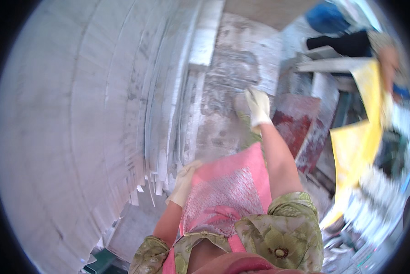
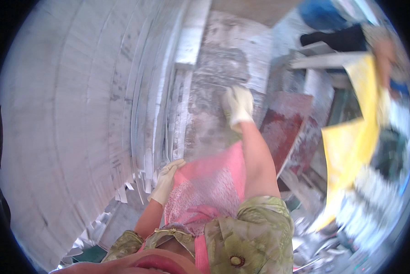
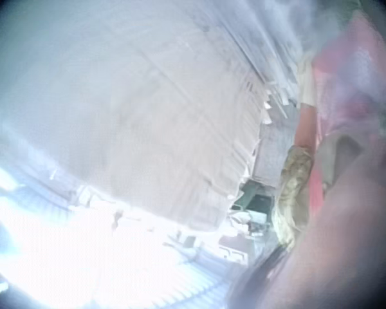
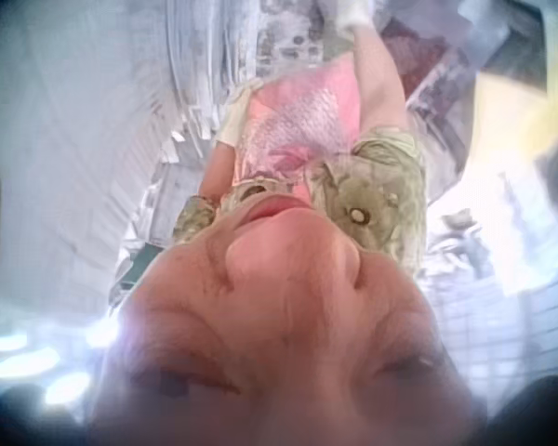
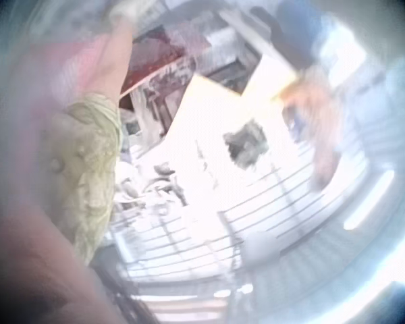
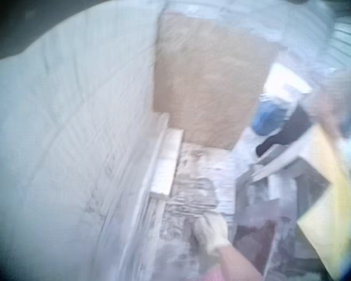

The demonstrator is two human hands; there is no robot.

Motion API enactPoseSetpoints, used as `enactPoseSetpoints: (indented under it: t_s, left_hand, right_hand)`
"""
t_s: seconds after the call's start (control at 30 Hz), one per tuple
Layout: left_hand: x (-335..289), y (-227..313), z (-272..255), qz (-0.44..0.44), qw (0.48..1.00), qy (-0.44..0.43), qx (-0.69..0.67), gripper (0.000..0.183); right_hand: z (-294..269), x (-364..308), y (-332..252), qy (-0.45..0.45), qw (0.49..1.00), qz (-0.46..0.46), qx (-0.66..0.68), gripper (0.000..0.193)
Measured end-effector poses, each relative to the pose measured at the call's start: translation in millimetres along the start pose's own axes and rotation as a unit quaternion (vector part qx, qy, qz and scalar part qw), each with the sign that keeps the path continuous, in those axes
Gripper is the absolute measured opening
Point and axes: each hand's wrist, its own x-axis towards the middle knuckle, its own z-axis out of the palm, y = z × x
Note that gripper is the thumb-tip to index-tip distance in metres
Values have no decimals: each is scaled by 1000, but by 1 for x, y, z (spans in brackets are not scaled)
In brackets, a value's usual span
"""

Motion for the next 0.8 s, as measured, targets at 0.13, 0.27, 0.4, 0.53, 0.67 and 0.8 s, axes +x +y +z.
enactPoseSetpoints:
  t_s: [0.13, 0.27, 0.4, 0.53, 0.67, 0.8]
  left_hand:
    - [-65, 99, 52, -50, 950, -129, -279, 57]
    - [-133, 251, 193, 294, 844, -410, -183, 129]
    - [-162, 370, 303, 402, 803, -429, -92, 121]
    - [-160, 278, 298, 337, 787, -515, 55, 92]
    - [-207, 48, 291, 37, 676, -570, 465, 44]
    - [-279, -121, 384, 27, 636, -695, 333, 48]
  right_hand:
    - [-144, -250, 26, 104, 740, 351, 564, 38]
    - [-281, -388, -1, 287, 637, 115, 706, 56]
    - [-386, -417, 0, 381, 515, -168, 749, 63]
    - [-367, -507, 19, 426, 537, -62, 725, 66]
    - [-261, -647, 78, 424, 542, 242, 684, 42]
    - [-188, -737, 148, 325, 456, 344, 754, 39]
